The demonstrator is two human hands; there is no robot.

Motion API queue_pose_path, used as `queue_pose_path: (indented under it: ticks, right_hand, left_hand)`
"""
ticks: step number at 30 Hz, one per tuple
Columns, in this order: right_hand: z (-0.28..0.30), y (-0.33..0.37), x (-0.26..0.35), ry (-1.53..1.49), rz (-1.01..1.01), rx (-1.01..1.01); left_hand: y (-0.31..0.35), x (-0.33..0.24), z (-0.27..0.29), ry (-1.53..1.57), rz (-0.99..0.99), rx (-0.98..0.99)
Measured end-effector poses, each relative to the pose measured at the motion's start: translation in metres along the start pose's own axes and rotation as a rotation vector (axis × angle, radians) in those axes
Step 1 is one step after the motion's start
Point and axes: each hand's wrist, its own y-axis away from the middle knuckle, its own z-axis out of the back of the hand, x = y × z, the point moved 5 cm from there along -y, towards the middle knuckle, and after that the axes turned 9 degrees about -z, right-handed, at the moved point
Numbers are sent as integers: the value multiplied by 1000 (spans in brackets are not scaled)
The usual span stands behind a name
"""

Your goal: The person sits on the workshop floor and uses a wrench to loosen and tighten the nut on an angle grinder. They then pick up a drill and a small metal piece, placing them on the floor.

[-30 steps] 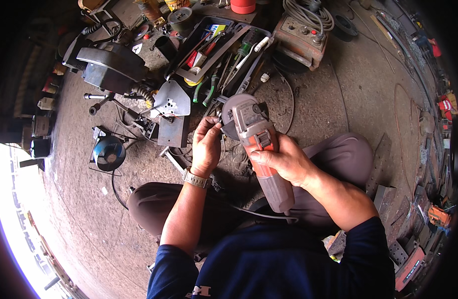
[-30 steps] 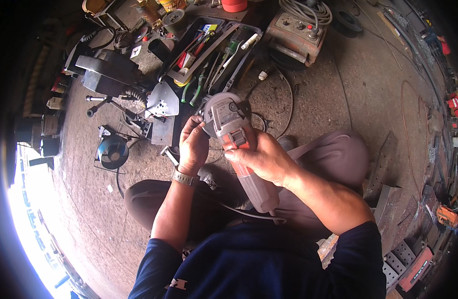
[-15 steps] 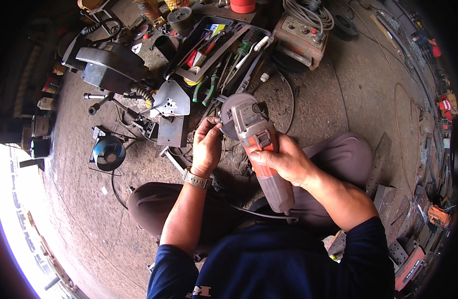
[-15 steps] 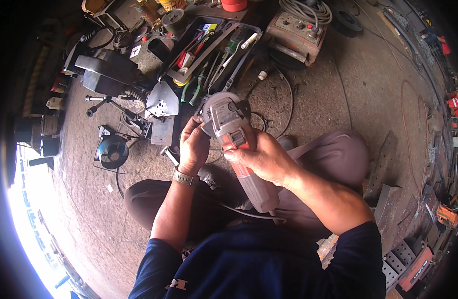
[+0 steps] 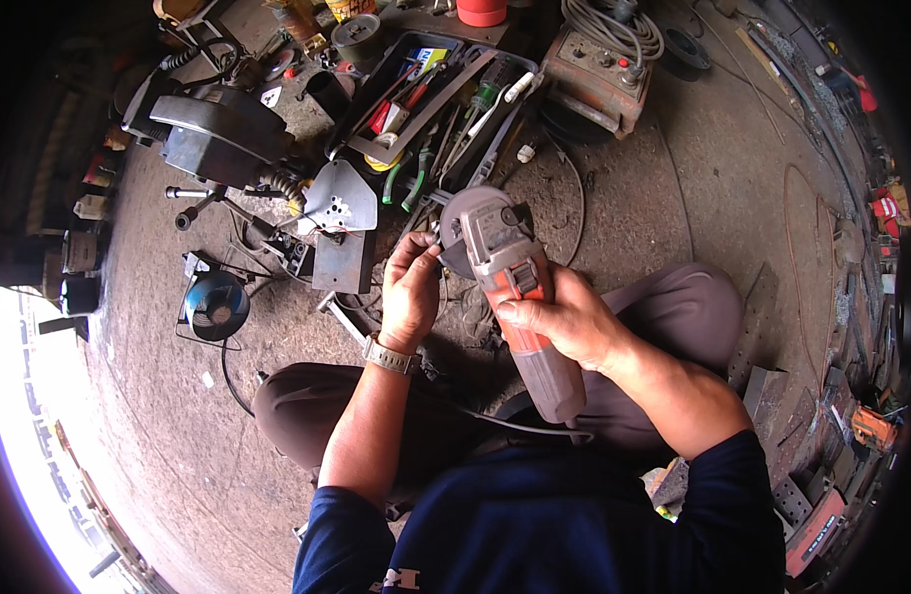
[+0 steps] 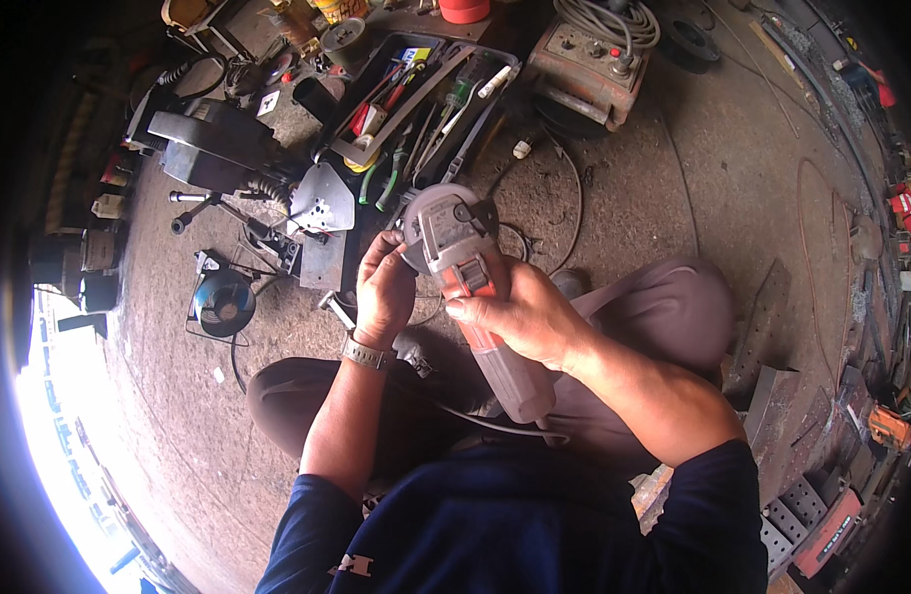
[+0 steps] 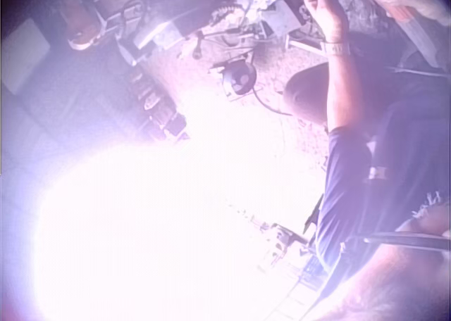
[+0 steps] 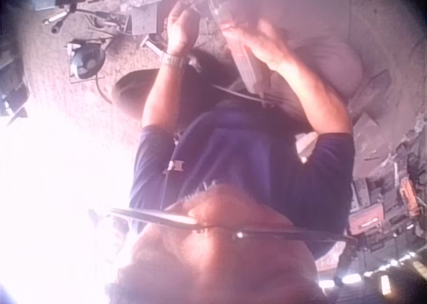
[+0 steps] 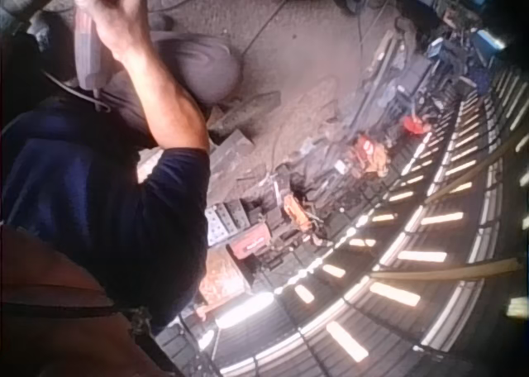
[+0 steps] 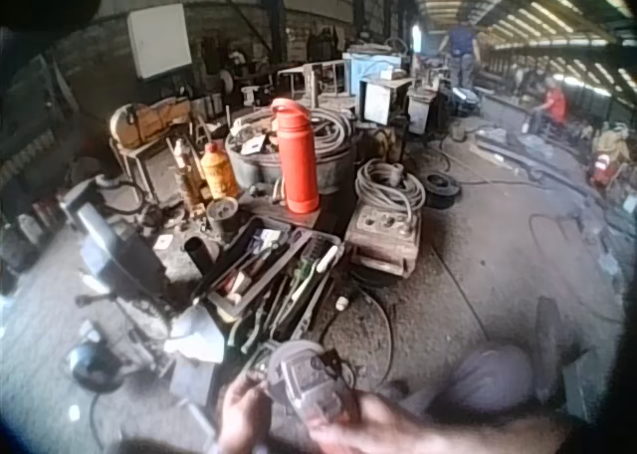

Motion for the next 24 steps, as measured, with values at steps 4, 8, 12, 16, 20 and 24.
queue_pose_path:
  ticks: [4, 8, 12, 16, 20, 24]
  right_hand:
    - [0, 2, 1, -4, 2, 2]
    - [-1, 1, 2, -2, 7, 1]
    - [-2, 1, 2, 10, 6, 3]
    - [-2, 1, 1, -1, -6, 2]
    - [2, 1, -1, -17, 2, -44]
    - [4, 3, 1, -28, 25, -56]
  left_hand:
    - [0, -1, 1, -5, 0, -9]
    - [0, -1, 2, -3, 0, 4]
    - [0, 1, 2, -7, 3, 9]
    - [1, -2, -1, -9, 5, -3]
    - [1, -6, -2, 14, 45, -9]
    - [2, -6, -5, -9, 57, -24]
